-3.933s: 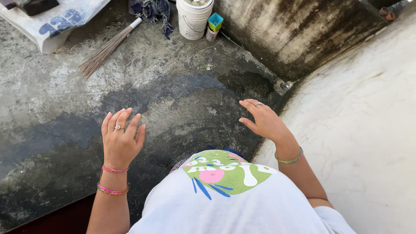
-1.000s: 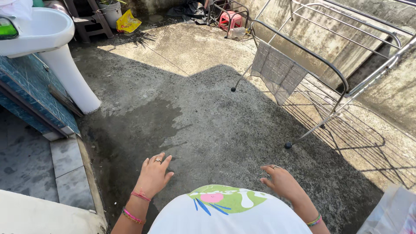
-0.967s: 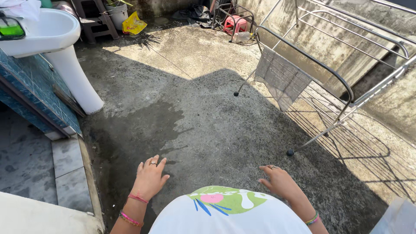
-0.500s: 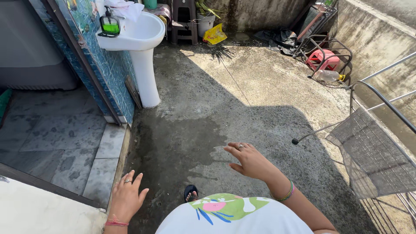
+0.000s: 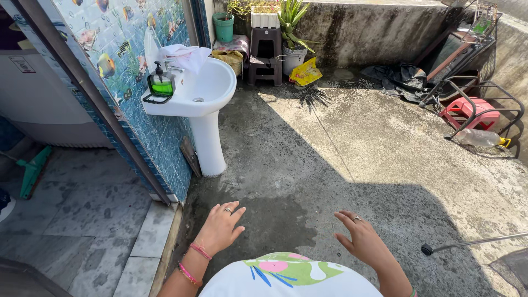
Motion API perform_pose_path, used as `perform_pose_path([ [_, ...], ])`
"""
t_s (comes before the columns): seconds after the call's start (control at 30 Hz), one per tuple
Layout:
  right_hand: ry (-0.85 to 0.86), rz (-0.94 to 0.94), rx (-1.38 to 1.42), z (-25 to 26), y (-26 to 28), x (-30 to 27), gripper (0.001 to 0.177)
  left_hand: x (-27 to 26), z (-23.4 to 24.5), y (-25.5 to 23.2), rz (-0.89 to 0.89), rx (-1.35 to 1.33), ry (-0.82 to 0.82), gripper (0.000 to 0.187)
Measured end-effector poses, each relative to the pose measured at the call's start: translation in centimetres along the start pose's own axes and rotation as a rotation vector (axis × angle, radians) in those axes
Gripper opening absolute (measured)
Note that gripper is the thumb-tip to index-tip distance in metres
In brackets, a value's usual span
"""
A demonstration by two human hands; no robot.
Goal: The person descends a staircase, enters a bedroom, and adjusts a curtain and a door latch. They then operate a wall switch, open and close a window curtain, and flip another switch. Finally, they exit to a rooftop area and press a switch near a sink.
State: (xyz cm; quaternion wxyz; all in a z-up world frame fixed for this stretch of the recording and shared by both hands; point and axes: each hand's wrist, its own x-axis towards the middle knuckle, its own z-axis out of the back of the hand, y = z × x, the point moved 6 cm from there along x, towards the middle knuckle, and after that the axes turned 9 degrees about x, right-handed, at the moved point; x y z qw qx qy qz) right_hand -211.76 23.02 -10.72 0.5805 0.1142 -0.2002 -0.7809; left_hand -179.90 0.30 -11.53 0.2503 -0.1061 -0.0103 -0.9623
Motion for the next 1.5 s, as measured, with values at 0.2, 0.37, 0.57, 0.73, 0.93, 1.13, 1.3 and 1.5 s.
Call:
perform_pose_path([
  [0.2, 0.066, -0.028, -0.104, 0.8, -9.8, 13.8, 0.066, 11.0, -4.0, 5.8, 0.094, 0.012, -0.009, 0.054],
  [0.37, 0.12, 0.1, -0.114, 5.1, -9.4, 29.9, 0.064, 18.5, -5.7, 12.3, 0.356, 0.05, 0.036, 0.059],
  [0.57, 0.416, 0.479, -0.156, 4.1, -0.6, 46.5, 0.06, 23.7, -8.8, 17.2, 0.506, -0.036, 0.007, 0.055],
  [0.73, 0.446, 0.737, -0.144, 1.5, 3.7, 58.0, 0.06, 26.2, -11.4, 23.3, 0.586, -0.159, -0.041, 0.041],
  [0.93, 0.429, 0.6, -0.171, 1.5, 3.6, 73.1, 0.059, 37.5, -6.7, 33.6, 0.475, -0.146, -0.243, 0.027],
  [1.13, 0.268, 0.557, -0.022, 4.3, 1.2, 84.6, 0.055, 52.3, 0.8, 41.1, 0.21, -0.046, -0.343, 0.025],
  [1.3, 0.228, 0.525, 0.025, 4.0, -1.9, 93.8, 0.055, 61.7, 0.7, 45.9, 0.16, -0.015, -0.335, 0.027],
  [1.5, 0.172, 0.713, 0.031, 4.5, -4.6, 107.2, 0.046, 69.9, -2.6, 52.2, 0.296, 0.105, -0.367, 0.031],
])
